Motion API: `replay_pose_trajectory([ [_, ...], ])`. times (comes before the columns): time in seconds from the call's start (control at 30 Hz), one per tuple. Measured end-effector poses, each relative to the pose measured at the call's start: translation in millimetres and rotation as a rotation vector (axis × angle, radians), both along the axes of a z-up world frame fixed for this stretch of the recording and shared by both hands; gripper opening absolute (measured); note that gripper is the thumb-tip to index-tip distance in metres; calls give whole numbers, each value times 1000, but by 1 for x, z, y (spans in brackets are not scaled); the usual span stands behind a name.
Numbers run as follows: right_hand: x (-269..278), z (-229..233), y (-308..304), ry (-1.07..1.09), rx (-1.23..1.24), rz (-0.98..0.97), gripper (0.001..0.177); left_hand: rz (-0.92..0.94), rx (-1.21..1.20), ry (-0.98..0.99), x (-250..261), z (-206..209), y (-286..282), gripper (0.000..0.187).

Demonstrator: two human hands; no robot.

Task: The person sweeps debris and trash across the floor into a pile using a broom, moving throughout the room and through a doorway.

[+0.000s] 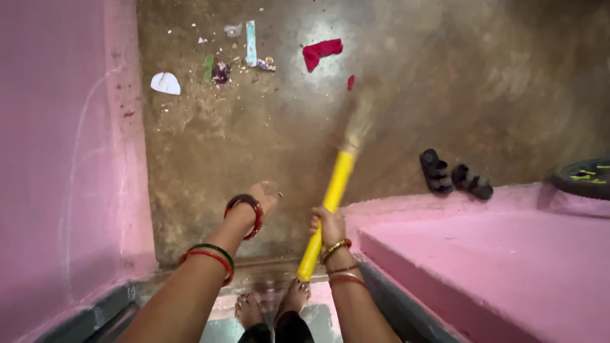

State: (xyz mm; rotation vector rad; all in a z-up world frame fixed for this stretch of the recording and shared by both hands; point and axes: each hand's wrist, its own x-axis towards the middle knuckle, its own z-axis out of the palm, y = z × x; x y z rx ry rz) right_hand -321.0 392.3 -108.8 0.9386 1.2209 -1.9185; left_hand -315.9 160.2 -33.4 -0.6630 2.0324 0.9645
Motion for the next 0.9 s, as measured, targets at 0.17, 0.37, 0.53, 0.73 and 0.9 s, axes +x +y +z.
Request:
replay_pose_trajectory([
  [0.17, -14, -94, 55, -177, 242, -138, 6, 44, 92, 89, -41, -5, 38, 49],
  [0.37, -47, -119, 65, -305, -483, 178, 13, 31, 66, 67, -32, -8, 56, 49],
  [0.53, -73, 0, 76, -173, -518, 120, 9, -27, 20, 42, -43, 9, 58, 49],
  [0.73, -74, -11, 102, -7, 271, -233, 16, 1, 217, 347, -116, -7, 97, 49],
  [0.9, -99, -90, 177, -116, 428, -450, 12, -38, 80, 138, -158, 7, 126, 43],
])
